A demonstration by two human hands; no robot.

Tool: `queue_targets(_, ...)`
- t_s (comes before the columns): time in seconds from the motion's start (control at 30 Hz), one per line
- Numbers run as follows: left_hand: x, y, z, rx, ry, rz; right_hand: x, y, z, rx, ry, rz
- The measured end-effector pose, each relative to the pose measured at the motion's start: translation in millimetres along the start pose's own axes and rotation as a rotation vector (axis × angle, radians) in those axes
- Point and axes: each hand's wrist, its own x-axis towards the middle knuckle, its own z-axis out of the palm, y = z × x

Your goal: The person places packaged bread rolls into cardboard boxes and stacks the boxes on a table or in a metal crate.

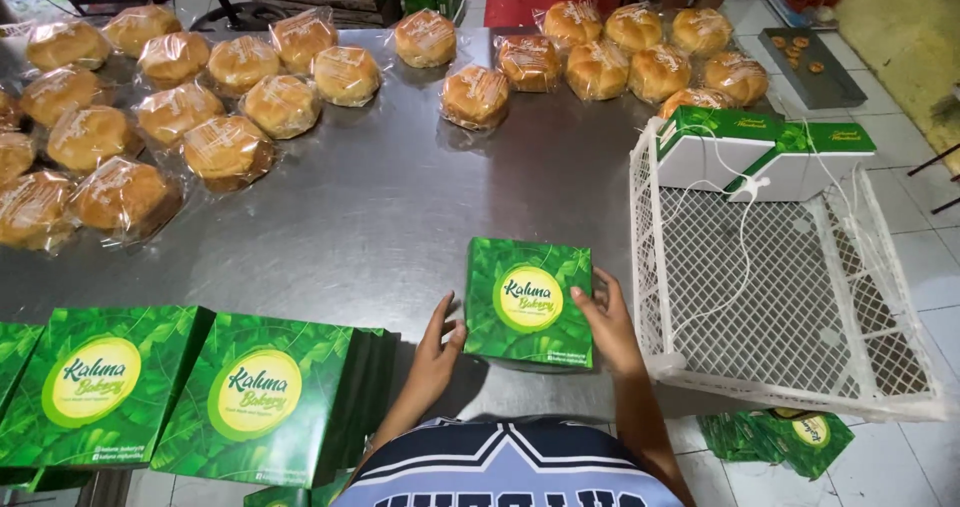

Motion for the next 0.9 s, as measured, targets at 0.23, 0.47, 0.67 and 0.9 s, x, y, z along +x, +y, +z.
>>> queue_targets(0.23,4.5,18.9,0.5,0.347,-0.165,0.334,26.2,-16.8,-13.0,-0.199,-0.096,0.155)
queue_targets(0.47,21.1,-1.0,7.2,0.808,-0.043,0.495,74.2,1.0,1.6,-0.247,-0.193,0.281)
queue_targets(0.67,24.7,8.7,-4.6,0.846,0.1,0.57,121.5,4.9,31.7,-0.319,-0.377,0.269)
queue_targets(0.9,-5.0,36.3,-6.9,0.58,0.44,0.519,333.3,135.4,110.3,-0.392,-0.341,-0.112)
